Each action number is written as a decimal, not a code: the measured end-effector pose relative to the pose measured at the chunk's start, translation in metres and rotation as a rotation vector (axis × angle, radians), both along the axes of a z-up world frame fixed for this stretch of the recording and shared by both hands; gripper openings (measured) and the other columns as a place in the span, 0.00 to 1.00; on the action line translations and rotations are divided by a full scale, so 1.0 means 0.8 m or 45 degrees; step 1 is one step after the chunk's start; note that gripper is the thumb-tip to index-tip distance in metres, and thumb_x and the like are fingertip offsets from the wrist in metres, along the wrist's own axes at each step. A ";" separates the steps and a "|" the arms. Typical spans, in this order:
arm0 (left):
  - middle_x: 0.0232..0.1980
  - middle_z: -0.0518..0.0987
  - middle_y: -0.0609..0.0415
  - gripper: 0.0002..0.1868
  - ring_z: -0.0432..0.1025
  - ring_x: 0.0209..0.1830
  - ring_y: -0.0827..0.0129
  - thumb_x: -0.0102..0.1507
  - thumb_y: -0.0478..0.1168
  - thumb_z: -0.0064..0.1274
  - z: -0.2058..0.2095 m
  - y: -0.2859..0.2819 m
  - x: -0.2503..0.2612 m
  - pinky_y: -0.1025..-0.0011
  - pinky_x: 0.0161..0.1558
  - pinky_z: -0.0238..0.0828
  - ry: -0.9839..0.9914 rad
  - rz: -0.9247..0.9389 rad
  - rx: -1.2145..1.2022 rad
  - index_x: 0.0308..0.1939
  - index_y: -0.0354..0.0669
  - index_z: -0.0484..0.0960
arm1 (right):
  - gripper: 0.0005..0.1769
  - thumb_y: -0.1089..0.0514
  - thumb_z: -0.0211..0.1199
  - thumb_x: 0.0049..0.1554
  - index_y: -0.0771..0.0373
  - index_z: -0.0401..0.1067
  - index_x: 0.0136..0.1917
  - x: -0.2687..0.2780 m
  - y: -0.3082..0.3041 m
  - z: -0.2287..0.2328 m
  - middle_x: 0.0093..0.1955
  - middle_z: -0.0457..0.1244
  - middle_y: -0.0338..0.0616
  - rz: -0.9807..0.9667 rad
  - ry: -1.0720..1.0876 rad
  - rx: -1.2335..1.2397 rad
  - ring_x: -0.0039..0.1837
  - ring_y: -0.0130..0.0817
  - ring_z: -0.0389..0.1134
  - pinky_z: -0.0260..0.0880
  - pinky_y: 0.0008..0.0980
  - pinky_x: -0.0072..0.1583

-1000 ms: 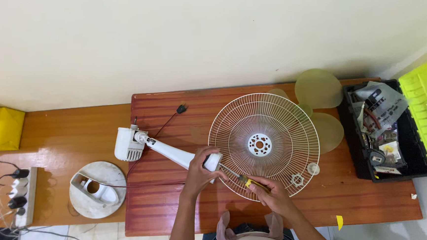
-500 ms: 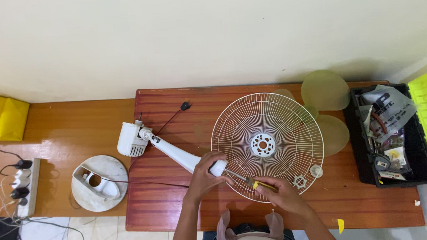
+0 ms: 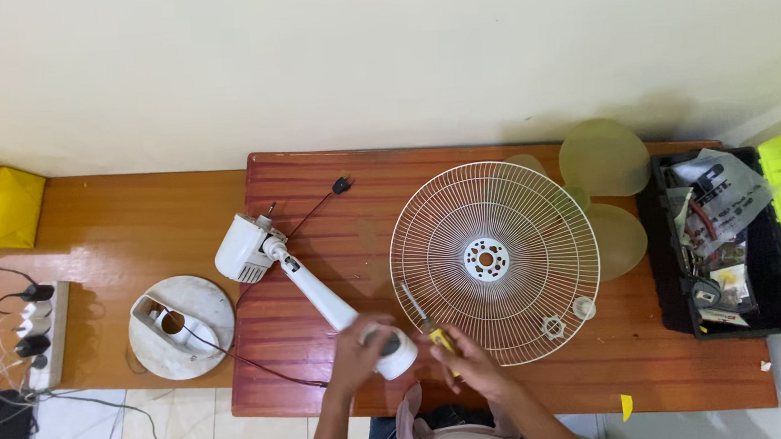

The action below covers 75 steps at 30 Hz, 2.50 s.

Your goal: The person disassembles a white electric fan on a wooden table. They remove the front grille, fan blades, and rear grille, then detach the motor housing from the stand and open the base cover using a screwdriver.

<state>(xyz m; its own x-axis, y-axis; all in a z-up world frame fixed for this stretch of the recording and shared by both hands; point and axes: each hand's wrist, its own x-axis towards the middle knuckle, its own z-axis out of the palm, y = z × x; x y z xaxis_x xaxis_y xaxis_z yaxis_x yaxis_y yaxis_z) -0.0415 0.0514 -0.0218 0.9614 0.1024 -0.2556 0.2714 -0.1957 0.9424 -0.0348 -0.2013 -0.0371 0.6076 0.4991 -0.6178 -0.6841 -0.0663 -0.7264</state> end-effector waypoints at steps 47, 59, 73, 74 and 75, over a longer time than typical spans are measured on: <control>0.42 0.85 0.56 0.17 0.77 0.43 0.73 0.57 0.37 0.62 -0.024 0.162 0.026 0.70 0.50 0.75 0.542 -0.684 -0.088 0.50 0.45 0.85 | 0.19 0.54 0.65 0.60 0.62 0.65 0.60 0.047 0.079 0.003 0.43 0.65 0.44 -0.411 -0.179 -0.174 0.35 0.27 0.68 0.72 0.28 0.37; 0.42 0.86 0.52 0.27 0.79 0.41 0.65 0.52 0.49 0.64 -0.076 0.179 0.052 0.67 0.48 0.73 0.663 -0.979 0.309 0.54 0.49 0.82 | 0.17 0.61 0.67 0.56 0.62 0.64 0.55 0.017 0.113 -0.065 0.37 0.65 0.42 -0.647 -0.137 -0.111 0.31 0.29 0.67 0.69 0.29 0.32; 0.73 0.69 0.48 0.63 0.69 0.67 0.52 0.36 0.43 0.80 0.024 0.125 0.041 0.57 0.61 0.70 0.059 -0.409 0.612 0.74 0.57 0.64 | 0.26 0.51 0.72 0.55 0.65 0.65 0.59 0.013 0.130 -0.052 0.32 0.61 0.39 -0.437 -0.214 -0.426 0.29 0.25 0.66 0.69 0.24 0.29; 0.74 0.68 0.48 0.62 0.68 0.69 0.52 0.36 0.43 0.80 0.032 0.121 0.040 0.57 0.63 0.70 -0.041 -0.404 0.623 0.72 0.58 0.66 | 0.26 0.51 0.72 0.55 0.65 0.65 0.59 0.013 0.129 -0.052 0.32 0.61 0.38 -0.434 -0.236 -0.428 0.29 0.25 0.66 0.68 0.24 0.30; 0.74 0.67 0.50 0.62 0.69 0.68 0.53 0.35 0.44 0.80 0.037 0.116 0.042 0.57 0.62 0.71 -0.015 -0.402 0.645 0.72 0.58 0.65 | 0.26 0.51 0.72 0.54 0.65 0.65 0.59 0.014 0.129 -0.052 0.32 0.61 0.37 -0.426 -0.257 -0.427 0.29 0.24 0.65 0.68 0.23 0.30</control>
